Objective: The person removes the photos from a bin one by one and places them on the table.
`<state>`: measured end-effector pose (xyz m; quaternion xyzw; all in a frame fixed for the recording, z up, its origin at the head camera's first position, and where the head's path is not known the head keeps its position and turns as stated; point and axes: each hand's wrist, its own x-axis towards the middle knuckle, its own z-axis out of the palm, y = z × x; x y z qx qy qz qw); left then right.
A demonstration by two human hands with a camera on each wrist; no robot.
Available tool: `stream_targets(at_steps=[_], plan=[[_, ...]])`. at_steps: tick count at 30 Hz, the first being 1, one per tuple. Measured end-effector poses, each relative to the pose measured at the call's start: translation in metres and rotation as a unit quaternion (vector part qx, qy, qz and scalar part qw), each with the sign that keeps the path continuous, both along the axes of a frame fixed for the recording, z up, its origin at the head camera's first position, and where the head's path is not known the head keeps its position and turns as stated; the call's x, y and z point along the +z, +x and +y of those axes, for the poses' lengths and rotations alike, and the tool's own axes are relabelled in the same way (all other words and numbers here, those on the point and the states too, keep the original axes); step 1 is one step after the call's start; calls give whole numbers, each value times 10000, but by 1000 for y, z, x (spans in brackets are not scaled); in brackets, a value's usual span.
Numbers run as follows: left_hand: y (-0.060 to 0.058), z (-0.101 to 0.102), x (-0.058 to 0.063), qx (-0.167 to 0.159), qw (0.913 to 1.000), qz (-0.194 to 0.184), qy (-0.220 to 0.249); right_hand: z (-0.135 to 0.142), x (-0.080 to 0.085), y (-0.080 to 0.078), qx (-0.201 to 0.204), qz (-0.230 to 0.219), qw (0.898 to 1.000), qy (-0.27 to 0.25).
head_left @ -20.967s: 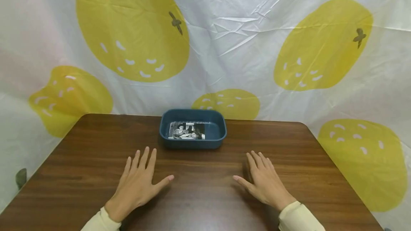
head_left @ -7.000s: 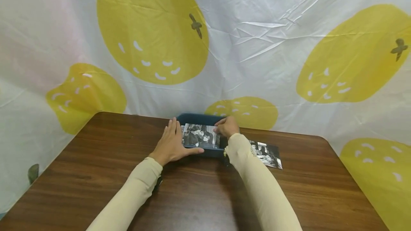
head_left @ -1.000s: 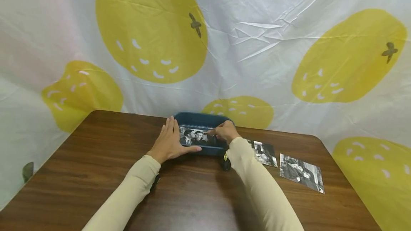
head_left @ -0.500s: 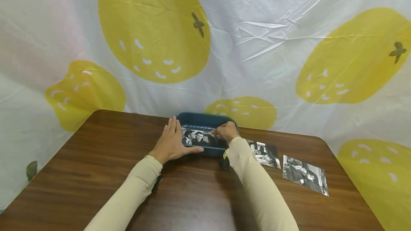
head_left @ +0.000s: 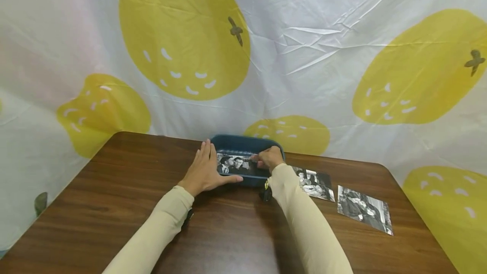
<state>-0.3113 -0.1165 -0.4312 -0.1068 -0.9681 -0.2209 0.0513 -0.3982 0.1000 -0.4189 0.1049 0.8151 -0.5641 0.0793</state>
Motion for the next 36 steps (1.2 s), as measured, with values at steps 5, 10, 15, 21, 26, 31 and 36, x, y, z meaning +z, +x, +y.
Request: stream_targets(at_steps=[5, 10, 15, 21, 26, 31, 36], plan=[[-1, 1, -1, -25, 10000, 25, -2, 0, -4, 0, 84, 26, 9997, 248], [0, 3, -1, -66, 10000, 44, 17, -1, -4, 2, 225, 178, 9991, 320], [0, 3, 0, -93, 9999, 36, 9, -1, -3, 4, 289, 317, 9983, 397], [1, 4, 2, -83, 9999, 50, 27, -1, 2, 2, 275, 417, 9970, 587], [-1, 3, 1, -43, 10000, -1, 12, 1, 7, 0, 320, 637, 9932, 921], [-2, 2, 2, -45, 10000, 23, -15, 2, 12, 2, 407, 987, 9878, 1137], [-2, 2, 3, -63, 9999, 82, -39, 3, 16, 5, 421, 1223, 9851, 1131]])
